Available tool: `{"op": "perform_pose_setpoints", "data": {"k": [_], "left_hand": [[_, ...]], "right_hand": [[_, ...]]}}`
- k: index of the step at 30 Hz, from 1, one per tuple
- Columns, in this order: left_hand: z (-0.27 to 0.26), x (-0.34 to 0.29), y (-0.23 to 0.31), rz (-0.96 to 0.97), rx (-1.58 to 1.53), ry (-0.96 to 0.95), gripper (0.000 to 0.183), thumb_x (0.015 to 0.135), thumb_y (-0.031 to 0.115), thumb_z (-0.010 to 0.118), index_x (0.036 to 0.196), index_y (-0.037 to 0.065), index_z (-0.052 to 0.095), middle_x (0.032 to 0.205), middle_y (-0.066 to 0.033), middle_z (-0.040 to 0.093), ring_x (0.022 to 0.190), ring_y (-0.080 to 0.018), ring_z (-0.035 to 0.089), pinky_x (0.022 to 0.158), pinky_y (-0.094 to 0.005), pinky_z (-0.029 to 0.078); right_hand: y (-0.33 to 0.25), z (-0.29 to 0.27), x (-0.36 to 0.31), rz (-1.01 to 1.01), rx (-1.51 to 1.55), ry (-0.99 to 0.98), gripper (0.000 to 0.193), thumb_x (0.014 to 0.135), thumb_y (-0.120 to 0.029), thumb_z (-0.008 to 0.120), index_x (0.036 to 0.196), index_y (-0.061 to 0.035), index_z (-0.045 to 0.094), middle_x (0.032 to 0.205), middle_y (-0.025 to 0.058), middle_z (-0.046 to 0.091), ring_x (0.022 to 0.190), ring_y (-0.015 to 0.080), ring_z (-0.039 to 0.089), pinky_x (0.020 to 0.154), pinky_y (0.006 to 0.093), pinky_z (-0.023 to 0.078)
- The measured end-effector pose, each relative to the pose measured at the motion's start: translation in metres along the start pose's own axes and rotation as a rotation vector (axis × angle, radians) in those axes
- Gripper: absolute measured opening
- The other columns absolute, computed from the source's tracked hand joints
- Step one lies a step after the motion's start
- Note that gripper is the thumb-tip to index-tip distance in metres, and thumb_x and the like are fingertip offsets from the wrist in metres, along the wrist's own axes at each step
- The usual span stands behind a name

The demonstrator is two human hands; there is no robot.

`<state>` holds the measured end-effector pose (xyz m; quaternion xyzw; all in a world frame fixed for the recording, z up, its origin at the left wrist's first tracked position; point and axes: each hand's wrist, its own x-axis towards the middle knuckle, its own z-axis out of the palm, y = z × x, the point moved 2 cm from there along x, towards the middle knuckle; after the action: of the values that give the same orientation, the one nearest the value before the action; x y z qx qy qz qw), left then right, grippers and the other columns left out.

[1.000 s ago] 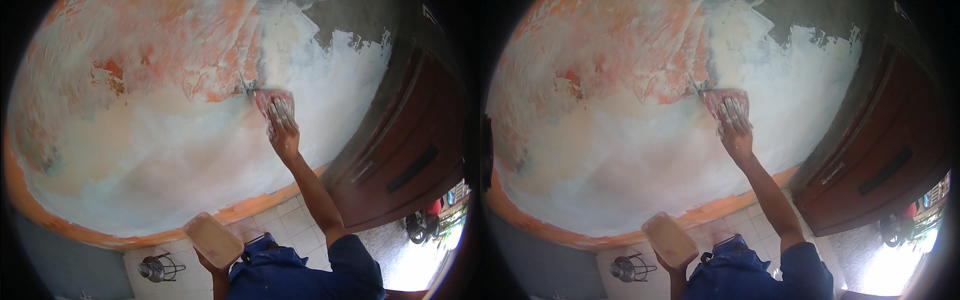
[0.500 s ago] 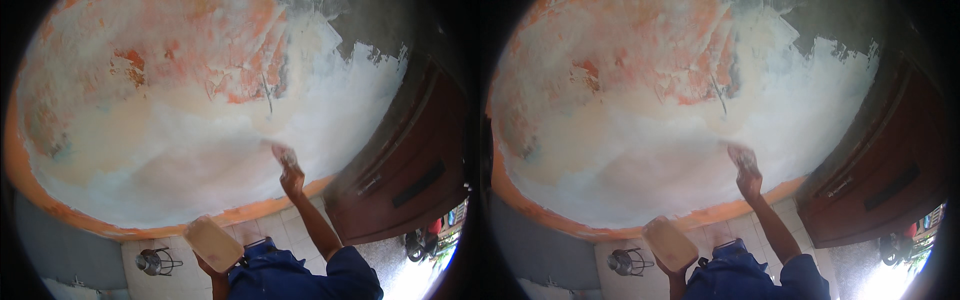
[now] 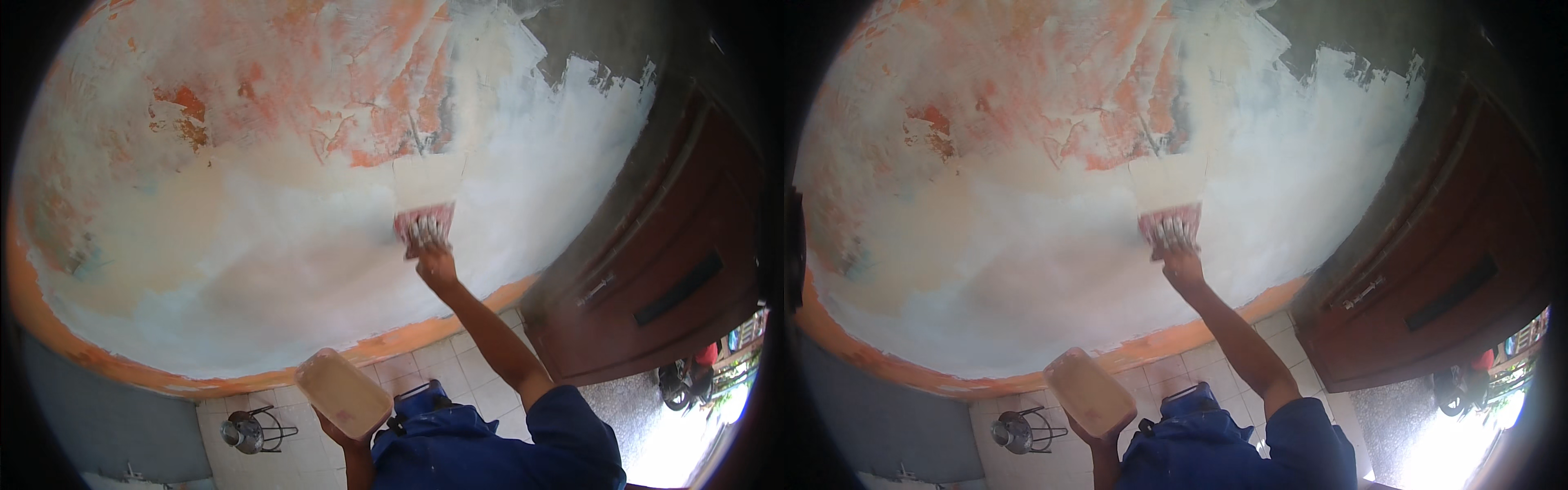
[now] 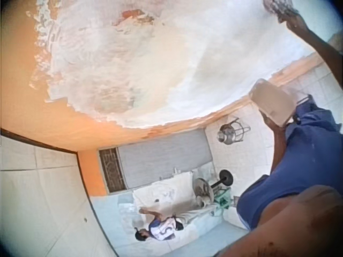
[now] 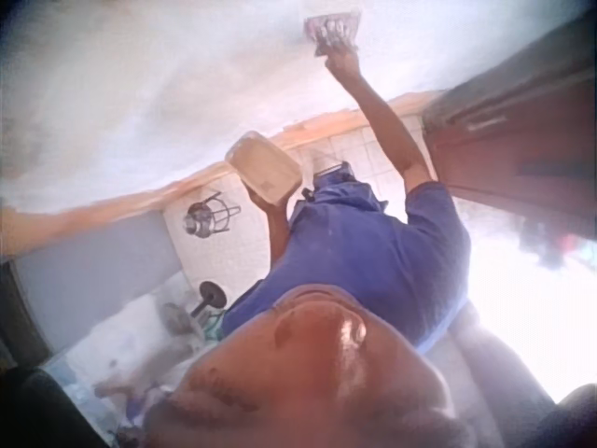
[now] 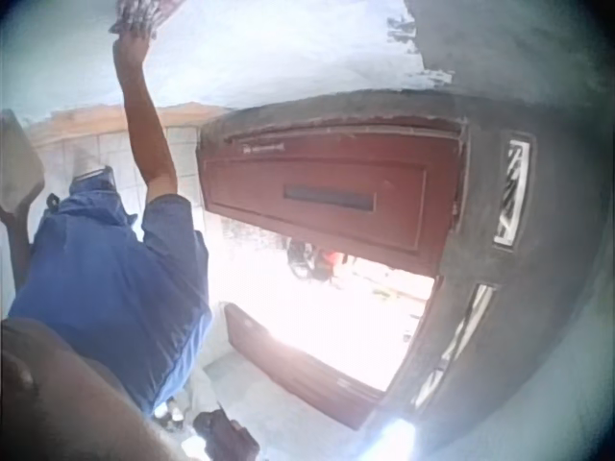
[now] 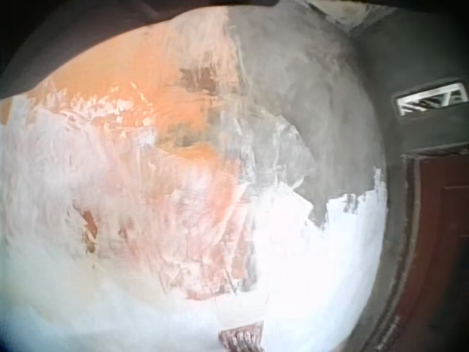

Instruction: The person applies plaster to a wall using a trowel and a plastic container.

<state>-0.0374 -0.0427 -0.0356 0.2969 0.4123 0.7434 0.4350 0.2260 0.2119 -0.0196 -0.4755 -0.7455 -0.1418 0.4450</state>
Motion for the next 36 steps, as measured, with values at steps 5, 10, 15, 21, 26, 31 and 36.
{"op": "perform_pose_setpoints", "data": {"k": [5,10,15,21,26,31,36], "left_hand": [[-0.014,0.001,-0.011,0.051,0.136,-0.059,0.100,0.049,0.025,0.092,0.131,0.000,0.039,0.110,-0.0101,0.057,0.091,-0.0218,0.061,0.072,-0.0349,0.058],[0.020,-0.005,0.020,-0.247,-0.264,0.081,0.097,0.049,0.018,0.090,0.130,0.001,0.040,0.110,-0.0101,0.057,0.090,-0.0220,0.062,0.070,-0.0343,0.058],[0.003,-0.014,0.017,-0.217,-0.277,0.083,0.093,0.054,0.020,0.087,0.131,0.000,0.039,0.110,-0.0113,0.056,0.090,-0.0224,0.062,0.070,-0.0343,0.058],[0.011,-0.015,0.031,-0.271,-0.378,0.157,0.095,0.055,0.024,0.088,0.132,0.000,0.037,0.110,-0.0115,0.055,0.090,-0.0225,0.061,0.071,-0.0344,0.058],[-0.005,-0.015,0.023,-0.138,-0.242,0.172,0.095,0.058,0.029,0.086,0.132,-0.001,0.036,0.110,-0.0125,0.055,0.090,-0.0224,0.061,0.072,-0.0349,0.057],[-0.036,-0.012,0.001,-0.011,-0.121,0.130,0.084,0.067,0.028,0.081,0.132,0.000,0.036,0.110,-0.0133,0.055,0.090,-0.0238,0.061,0.071,-0.0353,0.058],[-0.051,-0.011,-0.012,0.102,0.028,0.034,0.063,0.083,0.026,0.066,0.133,0.001,0.037,0.111,-0.0148,0.054,0.092,-0.0258,0.061,0.071,-0.0365,0.058]], "right_hand": [[-0.018,0.005,-0.068,0.156,0.087,-0.221,0.046,0.070,0.004,0.056,0.115,-0.0041,0.062,0.119,0.0217,0.058,0.112,0.0382,0.055,0.092,0.0464,0.045],[-0.011,-0.028,-0.087,0.261,0.125,-0.160,0.043,0.075,0.004,0.057,0.118,0.0007,0.059,0.106,0.0216,0.064,0.098,0.0359,0.063,0.081,0.0414,0.053],[-0.005,-0.093,0.009,0.220,-0.079,0.200,0.058,0.081,0.001,0.056,0.138,0.0016,0.042,0.128,0.0228,0.054,0.122,0.0367,0.051,0.099,0.0426,0.045],[0.022,-0.087,0.058,-0.004,-0.237,0.364,0.054,0.076,0.011,0.054,0.129,0.0048,0.050,0.126,0.0253,0.055,0.120,0.0427,0.051,0.102,0.0485,0.042],[0.040,-0.003,-0.065,0.008,-0.202,0.179,0.033,0.084,0.003,0.051,0.116,0.0013,0.059,0.117,0.0243,0.061,0.113,0.0376,0.058,0.097,0.0446,0.046],[-0.017,-0.010,-0.138,0.082,0.084,0.048,0.041,0.076,0.009,0.059,0.117,0.0055,0.058,0.113,0.0258,0.062,0.107,0.0421,0.060,0.089,0.0460,0.051],[-0.060,-0.057,-0.029,0.057,0.023,0.288,0.045,0.075,0.013,0.054,0.120,0.0081,0.057,0.116,0.0266,0.061,0.110,0.0426,0.059,0.093,0.0454,0.049]]}}
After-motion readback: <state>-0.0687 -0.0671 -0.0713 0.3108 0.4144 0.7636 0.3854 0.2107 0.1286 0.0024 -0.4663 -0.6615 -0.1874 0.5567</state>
